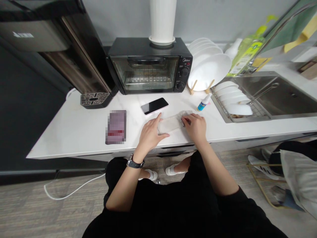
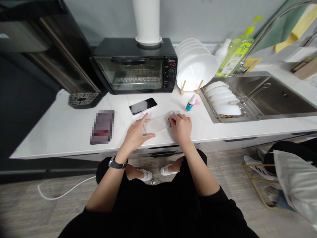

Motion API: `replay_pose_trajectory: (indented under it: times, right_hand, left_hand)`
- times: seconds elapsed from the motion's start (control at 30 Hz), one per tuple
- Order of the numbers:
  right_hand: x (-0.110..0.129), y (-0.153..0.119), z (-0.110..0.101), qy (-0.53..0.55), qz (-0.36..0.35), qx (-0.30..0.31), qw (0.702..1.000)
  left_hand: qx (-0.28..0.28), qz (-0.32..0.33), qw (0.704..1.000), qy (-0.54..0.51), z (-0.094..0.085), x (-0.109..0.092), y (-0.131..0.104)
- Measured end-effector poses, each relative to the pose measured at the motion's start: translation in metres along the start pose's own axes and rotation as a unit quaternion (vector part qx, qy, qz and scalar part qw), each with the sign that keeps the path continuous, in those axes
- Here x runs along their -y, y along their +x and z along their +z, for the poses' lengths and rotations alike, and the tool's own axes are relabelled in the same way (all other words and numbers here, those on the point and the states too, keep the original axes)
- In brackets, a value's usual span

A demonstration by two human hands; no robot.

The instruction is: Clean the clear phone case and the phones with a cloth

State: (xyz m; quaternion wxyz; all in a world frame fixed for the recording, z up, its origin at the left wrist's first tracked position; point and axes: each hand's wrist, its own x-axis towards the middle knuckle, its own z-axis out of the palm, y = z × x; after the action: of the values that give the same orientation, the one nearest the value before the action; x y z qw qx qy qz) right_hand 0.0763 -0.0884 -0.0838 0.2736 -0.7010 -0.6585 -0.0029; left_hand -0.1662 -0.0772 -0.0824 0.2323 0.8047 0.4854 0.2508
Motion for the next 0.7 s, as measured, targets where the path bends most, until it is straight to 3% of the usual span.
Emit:
replay_pose_trajectory:
  times: [0.1, 0.27, 0.5, 0.6, 0.7]
  right_hand:
    - [0.013, 0.011, 0.006, 0.000, 0.019, 0.009, 1.000]
    - [0.037, 0.010, 0.014, 0.006, -0.023, 0.041, 0.999]
    - [0.063, -0.005, 0.031, 0.196, -0.123, 0.107, 0.967]
    - [0.061, -0.013, 0.029, 0.215, -0.153, 0.109, 0.958]
    - [0.045, -0.022, 0.018, 0.200, -0.146, 0.083, 0.965]
  left_hand:
    - [0.001, 0.006, 1.000, 0.000, 0.001, 0.001, 0.000]
    - [-0.017, 0.025, 1.000, -0.006, 0.004, 0.007, -0.001]
    - [-0.024, 0.027, 0.999, 0.015, 0.009, 0.013, -0.001]
    - [-0.014, 0.015, 1.000, 0.023, 0.009, 0.012, -0.002]
    - [-0.006, 0.017, 1.000, 0.016, 0.007, 0.009, -0.003]
